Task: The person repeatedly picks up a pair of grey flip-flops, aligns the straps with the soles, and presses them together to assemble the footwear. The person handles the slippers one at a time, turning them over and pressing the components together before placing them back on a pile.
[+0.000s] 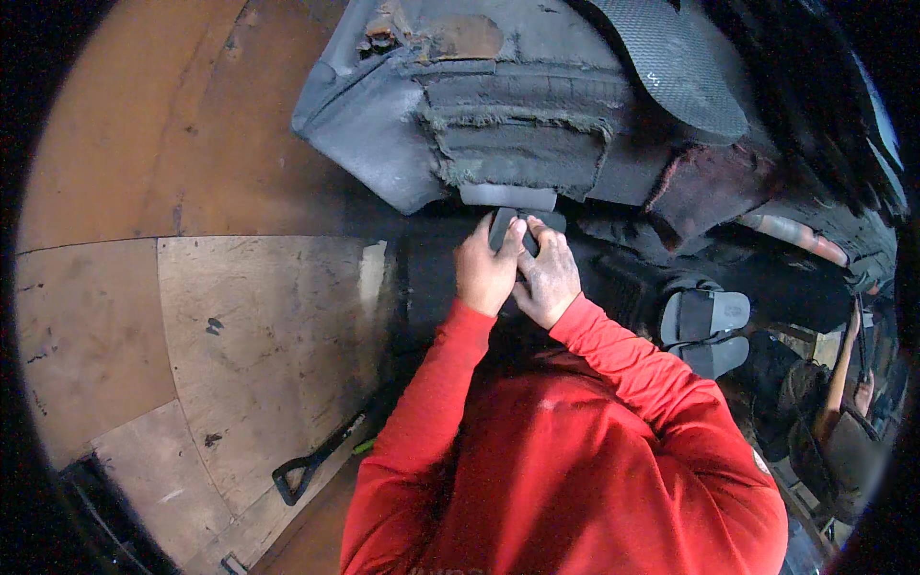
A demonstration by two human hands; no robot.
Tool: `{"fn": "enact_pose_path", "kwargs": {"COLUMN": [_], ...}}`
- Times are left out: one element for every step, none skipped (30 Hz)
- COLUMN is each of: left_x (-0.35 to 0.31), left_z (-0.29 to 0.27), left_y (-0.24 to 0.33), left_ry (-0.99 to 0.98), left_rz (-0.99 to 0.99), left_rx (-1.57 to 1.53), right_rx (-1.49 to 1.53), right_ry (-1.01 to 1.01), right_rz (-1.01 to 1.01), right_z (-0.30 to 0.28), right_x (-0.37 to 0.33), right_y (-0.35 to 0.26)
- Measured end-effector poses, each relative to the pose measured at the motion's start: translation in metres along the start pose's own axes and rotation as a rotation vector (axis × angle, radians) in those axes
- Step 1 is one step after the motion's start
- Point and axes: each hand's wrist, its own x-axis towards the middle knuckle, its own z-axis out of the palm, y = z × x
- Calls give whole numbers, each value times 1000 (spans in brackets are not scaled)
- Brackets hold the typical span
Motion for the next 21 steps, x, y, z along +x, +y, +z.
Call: {"fn": "enact_pose_path", "kwargs": {"left_x": [-9,-20,-29,-37,-44,-49,-53,-55,-57,-60,-64,-68,-71,-73,-73,-73,-70,-66,-60,-53,-46], "left_z": [-3,-7,-10,-14,-19,-27,-37,-46,-54,-60,-63,-65,-65,-65,-63,-62,-62,-63,-63,-62,-61], "left_y": [-1,-1,-2,-4,-5,-7,-9,-11,-11,-11,-9,-6,-3,2,6,10,14,17,20,21,22], "left_ry": [42,64,96,146,188,153,144,162,170,170,170,175,172,136,100,65,88,109,117,115,99], "left_rz": [-16,-28,54,125,197,214,245,331,441,432,428,415,405,377,354,410,371,410,374,398,459], "left_rx": [-53,-92,-107,-116,-117,-90,-28,96,226,233,225,209,190,184,178,167,243,315,406,458,427], "right_rx": [-24,-18,-67,-98,-140,-96,70,236,414,588,1270,1921,2480,2521,2224,2194,2128,2191,2179,2196,2251], "right_ry": [42,108,141,234,287,274,264,191,172,187,-36,-242,-403,-338,-215,-278,-340,-327,-332,-321,-323], "right_rz": [-74,-139,-166,-238,-304,-315,-347,-317,-331,-253,60,377,743,504,515,445,430,449,487,559,563], "right_z": [-1,0,1,3,5,6,7,8,8,8,9,10,13,16,24,29,35,41,46,51,53], "right_x": [-1,1,1,0,-1,-3,-7,-12,-15,-17,-18,-15,-9,-2,9,20,30,36,40,42,41], "right_y": [1,1,-1,-3,-7,-9,-12,-15,-16,-16,-14,-10,-4,2,5,12,16,18,18,18,18]}}
